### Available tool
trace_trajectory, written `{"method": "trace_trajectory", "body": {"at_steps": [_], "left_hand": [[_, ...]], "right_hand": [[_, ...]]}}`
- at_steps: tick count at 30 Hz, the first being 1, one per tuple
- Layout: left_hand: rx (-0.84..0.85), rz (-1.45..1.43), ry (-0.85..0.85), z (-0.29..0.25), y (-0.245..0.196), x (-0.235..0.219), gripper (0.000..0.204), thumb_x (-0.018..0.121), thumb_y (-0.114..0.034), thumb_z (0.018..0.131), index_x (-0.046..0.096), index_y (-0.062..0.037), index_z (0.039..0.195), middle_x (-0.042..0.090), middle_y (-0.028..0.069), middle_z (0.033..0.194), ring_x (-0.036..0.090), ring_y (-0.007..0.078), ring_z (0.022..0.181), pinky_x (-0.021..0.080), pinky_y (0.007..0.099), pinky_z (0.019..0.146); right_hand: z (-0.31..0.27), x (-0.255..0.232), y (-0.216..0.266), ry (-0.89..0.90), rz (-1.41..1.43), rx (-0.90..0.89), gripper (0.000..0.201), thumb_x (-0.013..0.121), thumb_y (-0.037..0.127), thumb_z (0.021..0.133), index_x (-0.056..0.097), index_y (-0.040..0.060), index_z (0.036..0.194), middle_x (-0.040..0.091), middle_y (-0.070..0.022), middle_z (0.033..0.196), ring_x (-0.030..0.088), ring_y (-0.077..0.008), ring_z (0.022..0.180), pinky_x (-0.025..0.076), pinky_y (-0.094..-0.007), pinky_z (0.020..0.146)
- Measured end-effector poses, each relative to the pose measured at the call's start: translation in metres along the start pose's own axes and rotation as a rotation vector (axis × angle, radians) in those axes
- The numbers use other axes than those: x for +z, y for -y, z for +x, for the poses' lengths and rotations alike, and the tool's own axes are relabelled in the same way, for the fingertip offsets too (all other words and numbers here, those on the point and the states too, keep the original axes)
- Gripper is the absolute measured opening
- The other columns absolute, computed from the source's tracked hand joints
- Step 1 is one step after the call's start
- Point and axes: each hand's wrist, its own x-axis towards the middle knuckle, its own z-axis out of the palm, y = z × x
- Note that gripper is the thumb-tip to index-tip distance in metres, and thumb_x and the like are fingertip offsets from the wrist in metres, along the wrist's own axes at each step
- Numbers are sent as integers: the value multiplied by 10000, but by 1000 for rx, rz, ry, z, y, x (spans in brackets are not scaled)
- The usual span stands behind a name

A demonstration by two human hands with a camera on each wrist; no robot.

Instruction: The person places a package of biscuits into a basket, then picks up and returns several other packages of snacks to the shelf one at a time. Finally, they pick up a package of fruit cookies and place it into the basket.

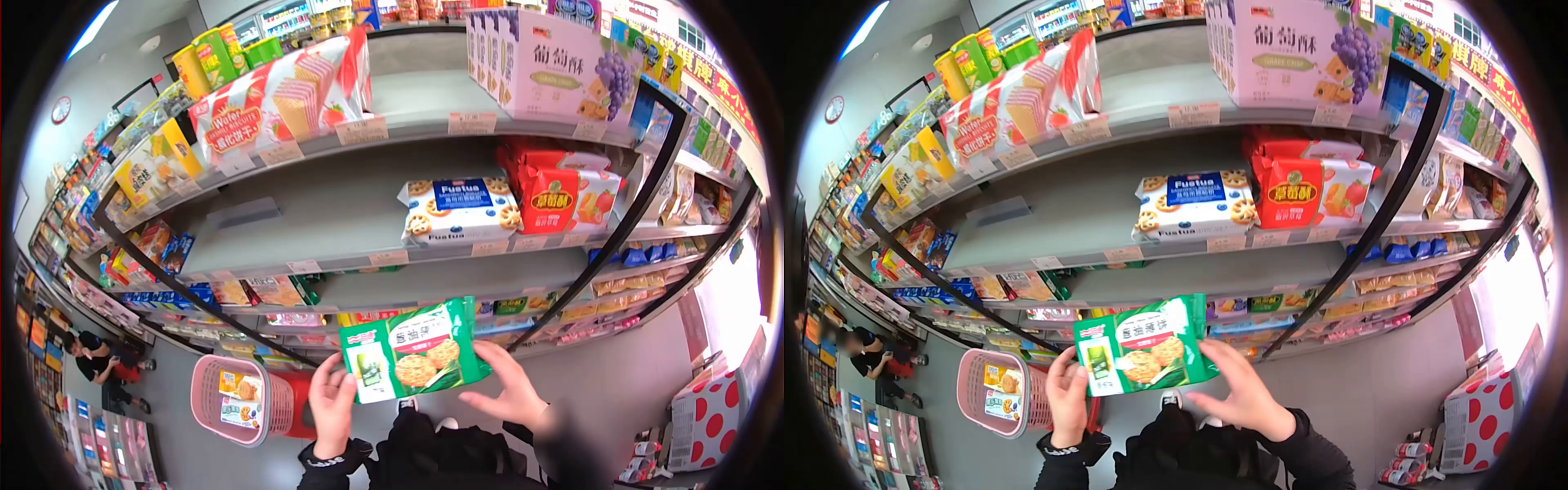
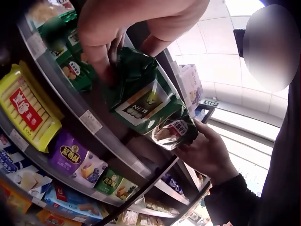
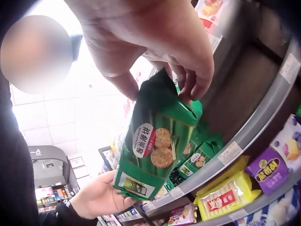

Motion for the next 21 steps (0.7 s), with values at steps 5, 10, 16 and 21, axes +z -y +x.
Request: {"method": "trace_trajectory", "body": {"at_steps": [5,10,16,21], "left_hand": [[153,2,-4,25,-42,-15,331,547,-70,836,462,87,1115,574,126,1023,555,150,914,436,267,815],[221,107,181,65,-93,-23,399,526,-76,841,406,90,1184,521,128,1122,500,157,1016,384,279,888],[151,210,355,136,-132,-33,444,523,-54,827,371,88,1220,496,103,1147,471,144,1044,351,273,919],[-55,280,611,224,-133,-45,425,506,-62,817,392,97,1194,516,113,1124,490,157,1026,379,283,888]], "right_hand": [[39,2,29,39,-30,-178,696,717,131,672,352,-1,1250,399,-204,1214,409,-340,1127,348,-371,932],[91,11,46,-48,-106,-295,640,679,70,699,357,4,1248,401,-201,1180,445,-340,1073,385,-359,883],[169,28,50,-235,-270,-283,492,633,25,694,437,-4,1144,415,-183,1109,467,-347,997,409,-357,831],[227,34,42,-209,-455,-201,360,636,47,678,502,-29,1004,482,-170,903,506,-344,865,428,-377,731]]}}
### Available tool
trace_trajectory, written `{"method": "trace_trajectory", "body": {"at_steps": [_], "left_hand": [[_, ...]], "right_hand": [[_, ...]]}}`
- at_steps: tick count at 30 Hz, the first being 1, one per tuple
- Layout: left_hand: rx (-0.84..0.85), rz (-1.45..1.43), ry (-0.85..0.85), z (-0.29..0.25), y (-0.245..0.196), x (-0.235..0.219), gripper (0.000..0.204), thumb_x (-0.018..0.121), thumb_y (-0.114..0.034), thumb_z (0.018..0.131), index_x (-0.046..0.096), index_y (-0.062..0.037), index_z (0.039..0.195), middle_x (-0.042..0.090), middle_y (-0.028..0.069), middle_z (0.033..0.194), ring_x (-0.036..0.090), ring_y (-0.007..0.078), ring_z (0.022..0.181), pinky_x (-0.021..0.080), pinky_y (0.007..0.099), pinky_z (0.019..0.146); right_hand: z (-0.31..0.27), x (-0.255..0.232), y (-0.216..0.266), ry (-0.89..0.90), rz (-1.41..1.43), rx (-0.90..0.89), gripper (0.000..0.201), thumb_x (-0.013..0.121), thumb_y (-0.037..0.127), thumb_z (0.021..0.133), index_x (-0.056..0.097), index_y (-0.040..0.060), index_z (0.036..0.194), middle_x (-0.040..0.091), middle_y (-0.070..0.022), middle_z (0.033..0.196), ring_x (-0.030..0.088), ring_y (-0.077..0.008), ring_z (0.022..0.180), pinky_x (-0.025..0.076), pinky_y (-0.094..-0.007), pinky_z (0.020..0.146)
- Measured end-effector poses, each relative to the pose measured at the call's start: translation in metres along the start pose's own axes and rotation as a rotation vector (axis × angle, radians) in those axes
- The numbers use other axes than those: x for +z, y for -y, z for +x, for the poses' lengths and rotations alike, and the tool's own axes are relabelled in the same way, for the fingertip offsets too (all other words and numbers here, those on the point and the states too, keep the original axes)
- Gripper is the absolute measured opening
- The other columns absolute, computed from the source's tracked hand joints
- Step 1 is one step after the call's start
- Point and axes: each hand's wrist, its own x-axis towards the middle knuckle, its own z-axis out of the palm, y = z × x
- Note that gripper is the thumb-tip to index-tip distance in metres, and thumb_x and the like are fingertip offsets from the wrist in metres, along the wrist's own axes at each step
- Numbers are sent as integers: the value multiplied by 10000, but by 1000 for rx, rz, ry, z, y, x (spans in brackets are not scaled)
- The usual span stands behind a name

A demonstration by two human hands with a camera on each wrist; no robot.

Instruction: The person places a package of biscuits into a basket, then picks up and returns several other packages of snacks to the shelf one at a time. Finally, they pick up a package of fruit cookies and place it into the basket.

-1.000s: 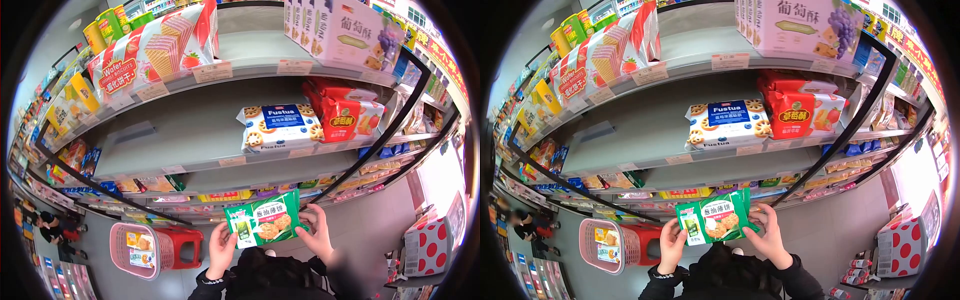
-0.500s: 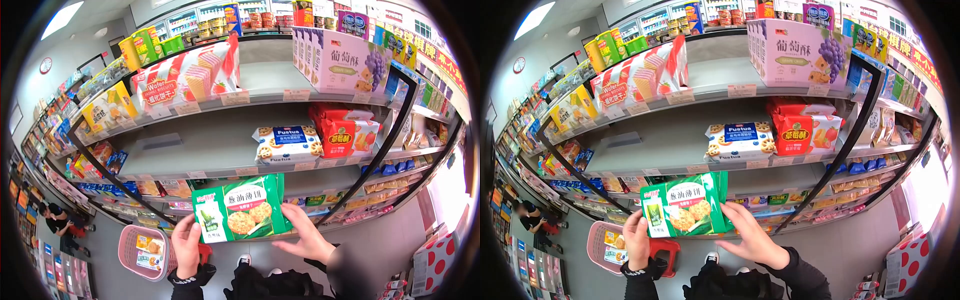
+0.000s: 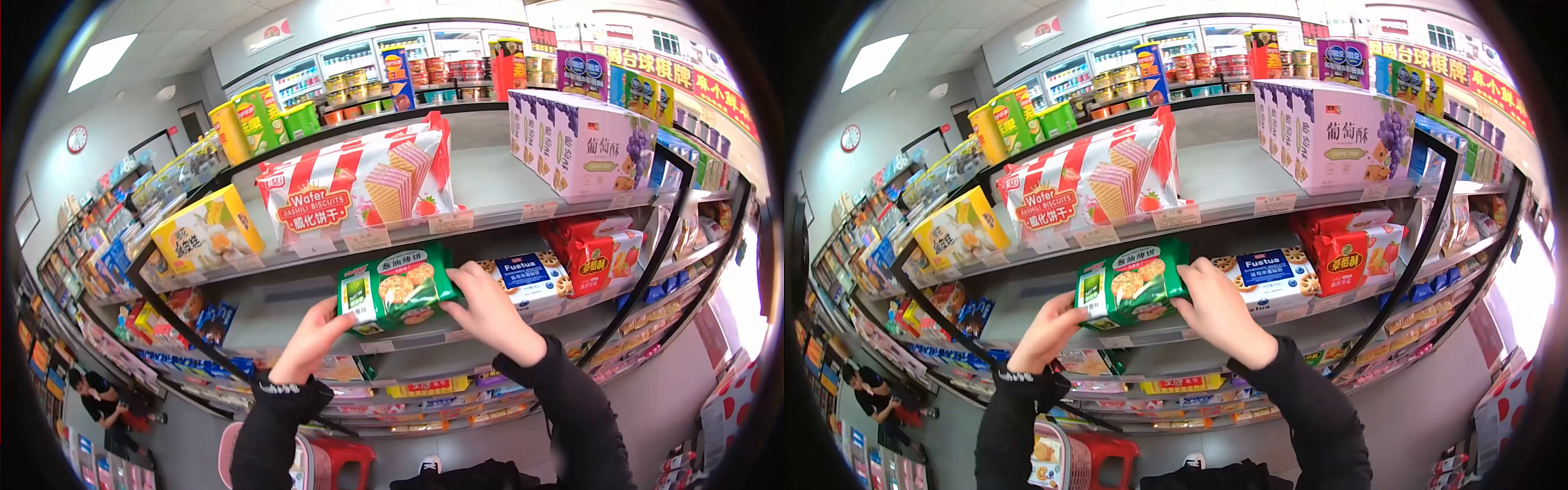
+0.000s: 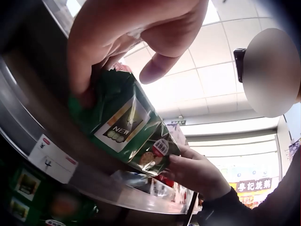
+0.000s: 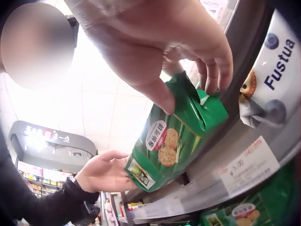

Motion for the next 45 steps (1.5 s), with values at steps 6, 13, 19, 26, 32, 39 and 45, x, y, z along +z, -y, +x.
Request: {"method": "trace_trajectory", "body": {"at_steps": [6,13,19,26,32,39,45], "left_hand": [[-234,29,10,57,-6,-32,336,539,-113,801,475,81,1067,540,97,1009,501,157,930,398,303,806],[-269,105,-9,88,6,-37,436,574,-211,782,461,-9,1152,520,81,1092,455,161,1008,325,318,860],[4,369,17,78,4,-36,496,565,-189,785,414,32,1203,485,156,1177,442,216,1098,306,327,944],[273,345,-8,-45,7,-9,331,532,-66,801,496,18,1119,529,100,1103,497,167,1029,374,299,898],[-100,223,365,-71,82,17,350,537,-103,843,469,14,1166,576,97,1059,554,147,940,433,276,826],[-225,-106,140,-58,155,42,367,510,-71,857,417,-6,1206,560,112,1078,553,151,929,445,258,802],[-188,-84,29,-55,147,44,331,495,-58,859,435,13,1177,573,118,1038,565,155,896,453,263,780]], "right_hand": [[42,26,-34,49,-172,10,242,652,119,643,561,-46,796,525,-225,797,552,-377,745,454,-422,676],[58,33,-50,256,-325,130,223,585,88,652,557,-68,809,566,-236,888,527,-355,911,448,-401,780],[41,26,-26,66,-367,69,274,581,75,660,522,-49,897,519,-206,910,532,-356,837,458,-406,730],[-42,-3,34,322,64,-219,333,585,104,722,484,26,1029,481,-158,893,531,-316,797,441,-395,722],[-99,57,-29,343,-77,92,411,609,163,727,480,-61,1046,534,-205,964,524,-353,906,429,-398,797],[-78,105,-78,-7,-132,148,264,609,188,731,561,57,955,563,-150,966,532,-339,888,431,-397,775],[-81,118,-104,-114,74,301,298,578,196,782,526,51,1036,536,-154,1067,503,-302,1010,408,-372,840]]}}
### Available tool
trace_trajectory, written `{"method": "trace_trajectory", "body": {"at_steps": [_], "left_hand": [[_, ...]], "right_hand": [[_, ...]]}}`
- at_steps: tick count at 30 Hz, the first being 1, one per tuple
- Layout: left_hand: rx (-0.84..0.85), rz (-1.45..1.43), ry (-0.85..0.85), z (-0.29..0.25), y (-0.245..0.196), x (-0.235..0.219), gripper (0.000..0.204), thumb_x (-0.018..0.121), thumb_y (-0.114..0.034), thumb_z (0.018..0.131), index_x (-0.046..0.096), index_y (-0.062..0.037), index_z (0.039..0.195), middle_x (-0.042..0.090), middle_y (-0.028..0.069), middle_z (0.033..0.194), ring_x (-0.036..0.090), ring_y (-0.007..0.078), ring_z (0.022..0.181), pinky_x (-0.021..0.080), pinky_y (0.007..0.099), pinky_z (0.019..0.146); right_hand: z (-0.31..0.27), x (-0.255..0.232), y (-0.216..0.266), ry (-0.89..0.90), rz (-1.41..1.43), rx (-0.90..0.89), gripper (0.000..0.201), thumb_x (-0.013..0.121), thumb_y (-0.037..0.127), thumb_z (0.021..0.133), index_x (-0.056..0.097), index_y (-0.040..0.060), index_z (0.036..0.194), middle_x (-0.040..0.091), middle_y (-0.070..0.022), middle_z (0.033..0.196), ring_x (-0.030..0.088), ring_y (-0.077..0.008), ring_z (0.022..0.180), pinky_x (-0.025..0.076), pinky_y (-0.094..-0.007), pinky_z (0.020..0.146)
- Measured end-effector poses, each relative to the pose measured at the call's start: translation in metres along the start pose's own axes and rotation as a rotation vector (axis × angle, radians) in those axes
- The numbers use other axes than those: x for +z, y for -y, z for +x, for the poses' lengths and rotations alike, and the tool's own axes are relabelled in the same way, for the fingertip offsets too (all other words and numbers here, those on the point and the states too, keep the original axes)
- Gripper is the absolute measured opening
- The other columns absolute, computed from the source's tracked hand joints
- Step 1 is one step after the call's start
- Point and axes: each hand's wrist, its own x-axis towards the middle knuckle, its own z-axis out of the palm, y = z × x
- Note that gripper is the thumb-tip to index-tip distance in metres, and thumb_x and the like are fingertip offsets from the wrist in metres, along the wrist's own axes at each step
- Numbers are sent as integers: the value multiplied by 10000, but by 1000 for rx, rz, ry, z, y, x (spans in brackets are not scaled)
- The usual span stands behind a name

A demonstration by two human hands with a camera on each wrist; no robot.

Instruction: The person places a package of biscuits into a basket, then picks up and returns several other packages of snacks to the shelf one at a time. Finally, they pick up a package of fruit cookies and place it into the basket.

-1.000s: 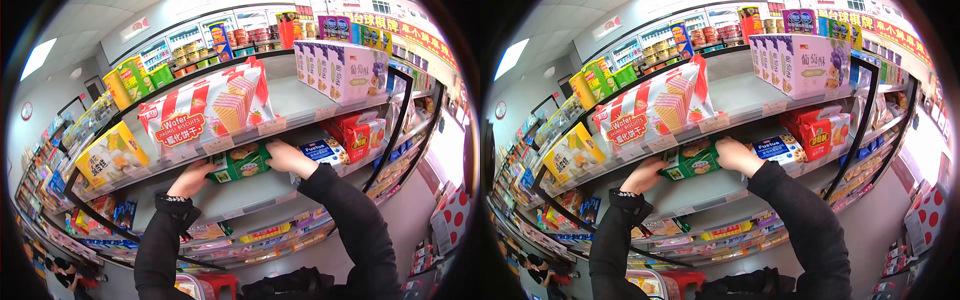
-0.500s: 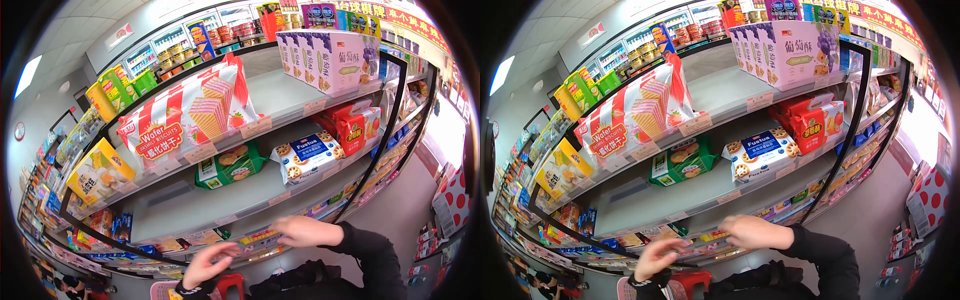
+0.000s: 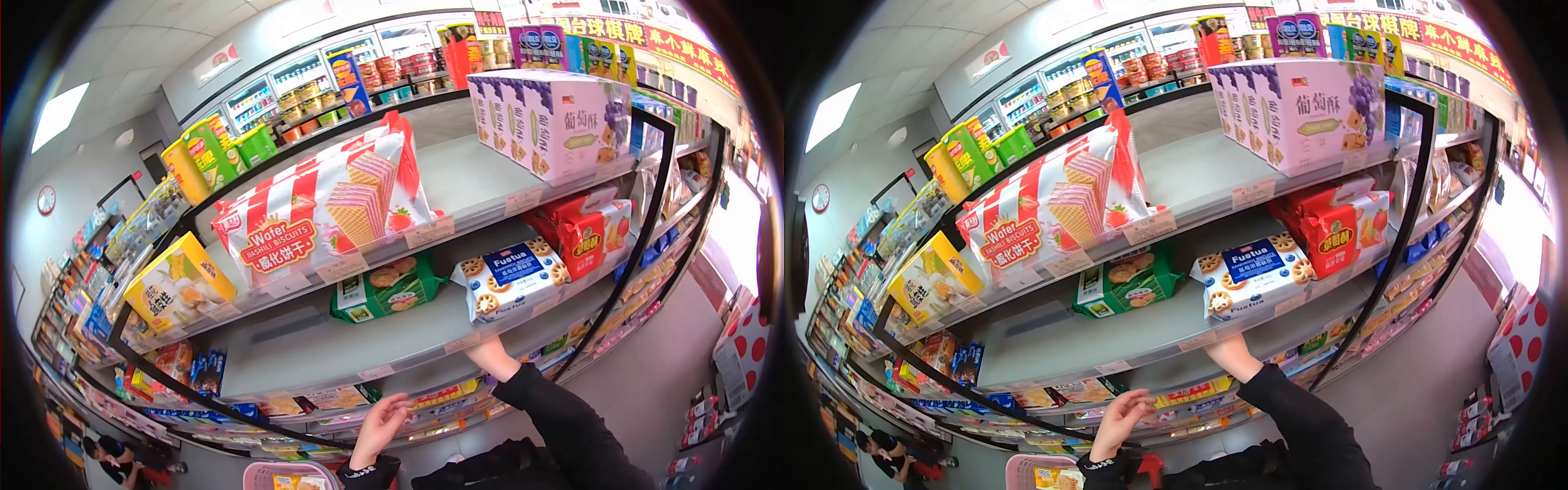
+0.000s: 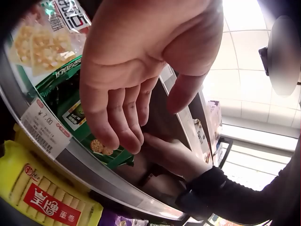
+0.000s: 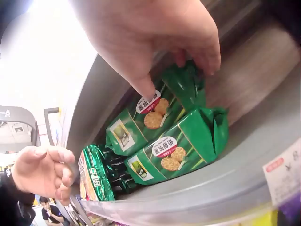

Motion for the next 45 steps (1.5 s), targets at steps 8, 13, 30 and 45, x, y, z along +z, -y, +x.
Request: {"method": "trace_trajectory", "body": {"at_steps": [8,13,30,45], "left_hand": [[-46,-55,-22,6,15,3,317,478,-55,864,441,20,1170,582,113,1033,568,150,873,435,247,781],[-82,-91,-26,11,22,5,303,471,-60,870,449,33,1157,582,122,1035,568,157,885,440,257,799],[80,-783,-119,43,11,32,429,480,-280,887,355,-34,1215,444,132,1182,465,259,1075,383,438,911],[263,-478,-252,-56,18,69,641,663,-302,732,400,67,1185,513,128,1144,503,225,1059,369,363,932]], "right_hand": [[4,7,-29,-134,-8,-14,348,568,148,790,477,28,1104,508,-150,1118,472,-282,1070,392,-347,870],[3,2,-39,-151,-109,-57,351,571,138,786,478,27,1106,507,-151,1120,468,-289,1074,390,-348,873],[-52,-81,-11,142,432,283,94,608,-11,745,536,-41,799,566,-125,970,540,-94,751,441,-218,608],[-106,-158,51,363,259,-112,132,646,14,657,599,15,780,549,-177,1090,579,-314,897,483,-336,742]]}}
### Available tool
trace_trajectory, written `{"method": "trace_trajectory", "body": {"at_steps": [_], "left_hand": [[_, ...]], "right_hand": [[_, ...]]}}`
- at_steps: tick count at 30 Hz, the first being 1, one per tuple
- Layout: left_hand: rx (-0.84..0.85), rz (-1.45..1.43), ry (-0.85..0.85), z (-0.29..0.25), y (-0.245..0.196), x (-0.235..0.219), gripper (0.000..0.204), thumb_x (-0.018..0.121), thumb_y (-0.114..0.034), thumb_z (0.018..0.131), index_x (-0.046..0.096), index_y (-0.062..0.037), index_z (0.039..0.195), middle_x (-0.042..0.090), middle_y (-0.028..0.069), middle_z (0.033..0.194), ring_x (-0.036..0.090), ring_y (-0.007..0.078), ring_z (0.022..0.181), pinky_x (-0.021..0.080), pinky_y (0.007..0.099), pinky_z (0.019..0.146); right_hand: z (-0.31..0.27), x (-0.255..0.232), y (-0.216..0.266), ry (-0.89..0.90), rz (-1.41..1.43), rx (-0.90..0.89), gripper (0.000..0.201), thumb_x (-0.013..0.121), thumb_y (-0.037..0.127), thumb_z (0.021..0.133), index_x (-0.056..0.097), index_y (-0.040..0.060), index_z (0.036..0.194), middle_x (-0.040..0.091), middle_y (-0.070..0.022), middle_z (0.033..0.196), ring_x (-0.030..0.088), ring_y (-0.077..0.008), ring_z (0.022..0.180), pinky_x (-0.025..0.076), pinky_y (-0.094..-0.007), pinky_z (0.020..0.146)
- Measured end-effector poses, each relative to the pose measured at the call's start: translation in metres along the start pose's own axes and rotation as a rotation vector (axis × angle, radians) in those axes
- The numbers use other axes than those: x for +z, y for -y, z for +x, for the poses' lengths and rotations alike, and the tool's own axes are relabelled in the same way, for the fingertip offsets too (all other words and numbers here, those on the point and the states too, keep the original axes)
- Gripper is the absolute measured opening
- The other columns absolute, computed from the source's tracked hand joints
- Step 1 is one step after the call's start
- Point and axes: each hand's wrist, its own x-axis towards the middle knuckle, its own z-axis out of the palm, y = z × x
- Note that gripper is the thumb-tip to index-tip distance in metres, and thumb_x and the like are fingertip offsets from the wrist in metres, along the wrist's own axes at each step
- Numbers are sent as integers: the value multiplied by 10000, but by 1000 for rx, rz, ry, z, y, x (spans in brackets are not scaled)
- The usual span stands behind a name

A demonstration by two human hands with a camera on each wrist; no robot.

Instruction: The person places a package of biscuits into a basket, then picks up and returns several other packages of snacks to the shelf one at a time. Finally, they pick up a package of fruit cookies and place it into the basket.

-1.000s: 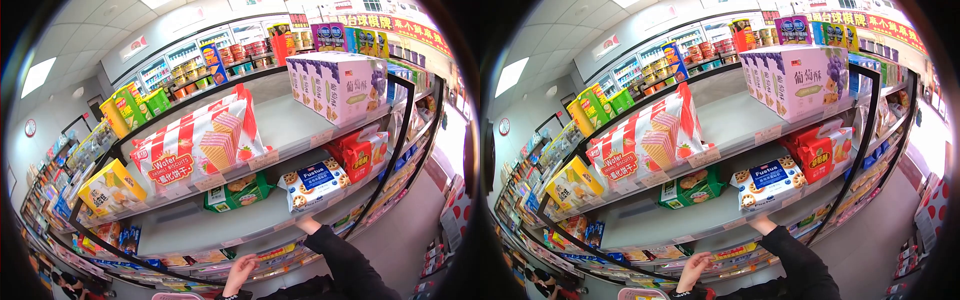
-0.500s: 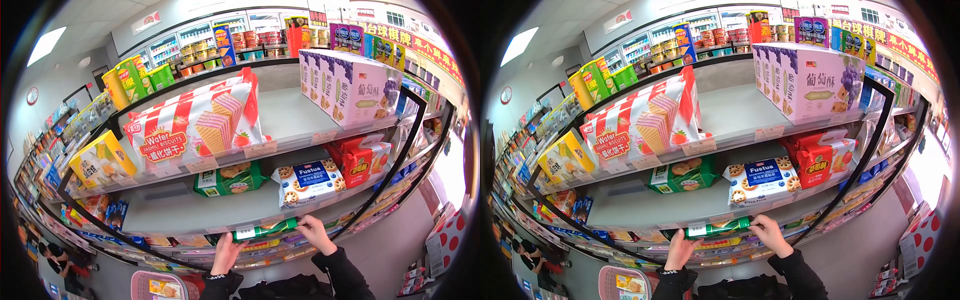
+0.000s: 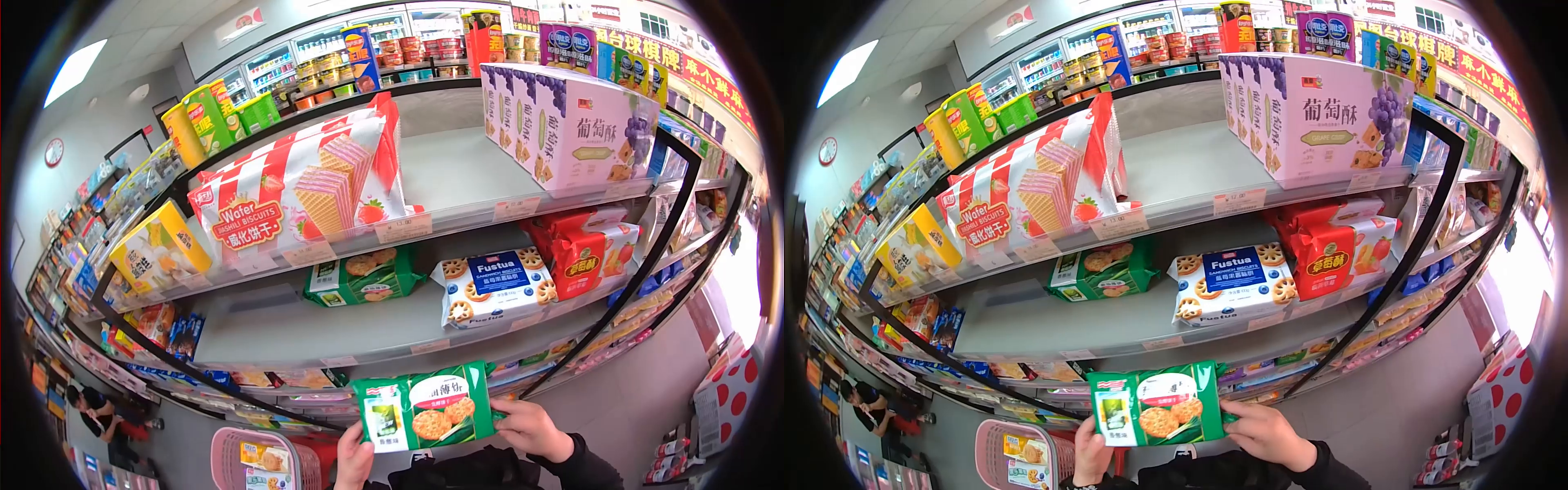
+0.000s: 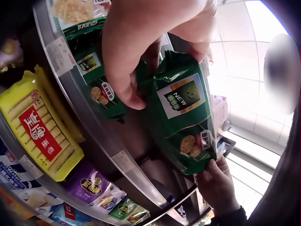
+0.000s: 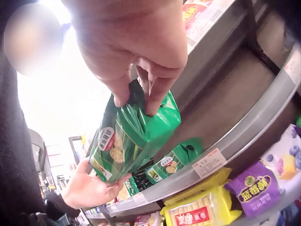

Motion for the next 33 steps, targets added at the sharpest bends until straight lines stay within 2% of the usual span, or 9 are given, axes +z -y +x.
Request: {"method": "trace_trajectory", "body": {"at_steps": [5,8,10,11,15,20,22,30,33], "left_hand": [[158,135,42,10,-62,-3,670,664,-380,716,438,76,1152,515,129,1124,500,216,1050,367,346,928],[278,324,80,42,-106,1,591,607,-372,770,471,85,1120,509,109,1111,473,192,1060,325,301,940],[244,334,105,65,-134,11,543,557,-341,813,457,88,1130,505,115,1112,466,186,1063,315,294,938],[222,251,154,77,-141,8,471,514,-254,842,434,95,1147,519,153,1131,494,217,1061,339,351,941],[94,213,205,122,-167,5,384,443,-169,890,417,71,1188,518,131,1141,486,188,1057,355,332,910],[14,196,275,172,-182,-7,328,440,-180,890,468,9,1157,550,82,1092,512,168,981,383,331,845],[-23,175,308,188,-190,-12,254,453,-158,881,503,-11,1082,559,75,1058,511,181,981,385,339,844],[41,205,304,198,-190,-10,278,458,-140,876,449,-53,1140,512,54,1117,505,190,998,410,364,828],[33,175,308,208,-186,-17,298,459,-131,878,429,-68,1168,478,58,1166,461,204,1054,354,391,893]], "right_hand": [[47,-5,39,-54,-88,-331,159,653,14,646,561,35,774,542,-197,1087,561,-348,931,476,-352,749],[84,-4,49,-135,-143,-384,185,649,8,648,532,34,789,538,-209,1083,546,-370,945,468,-370,763],[111,-5,54,-165,-181,-406,190,640,4,654,524,29,803,540,-210,1071,547,-367,929,460,-380,766],[124,-7,58,-159,-189,-375,179,637,4,658,520,26,791,540,-215,1060,548,-367,901,456,-382,753],[170,-6,61,-202,-190,-308,210,598,4,698,497,1,881,565,-184,924,548,-350,792,447,-362,665],[210,-10,56,-172,-150,-133,147,559,59,762,439,-4,820,530,-193,709,531,-374,714,424,-387,601],[221,-10,53,-253,-234,-203,139,550,75,775,441,5,825,527,-203,704,523,-391,712,416,-408,599],[220,-8,46,-351,-400,-333,123,518,54,752,542,-5,857,562,-166,777,544,-343,779,440,-399,686],[220,-8,43,-312,-471,-292,188,481,-2,712,552,-24,884,562,-174,846,540,-333,831,442,-390,736]]}}
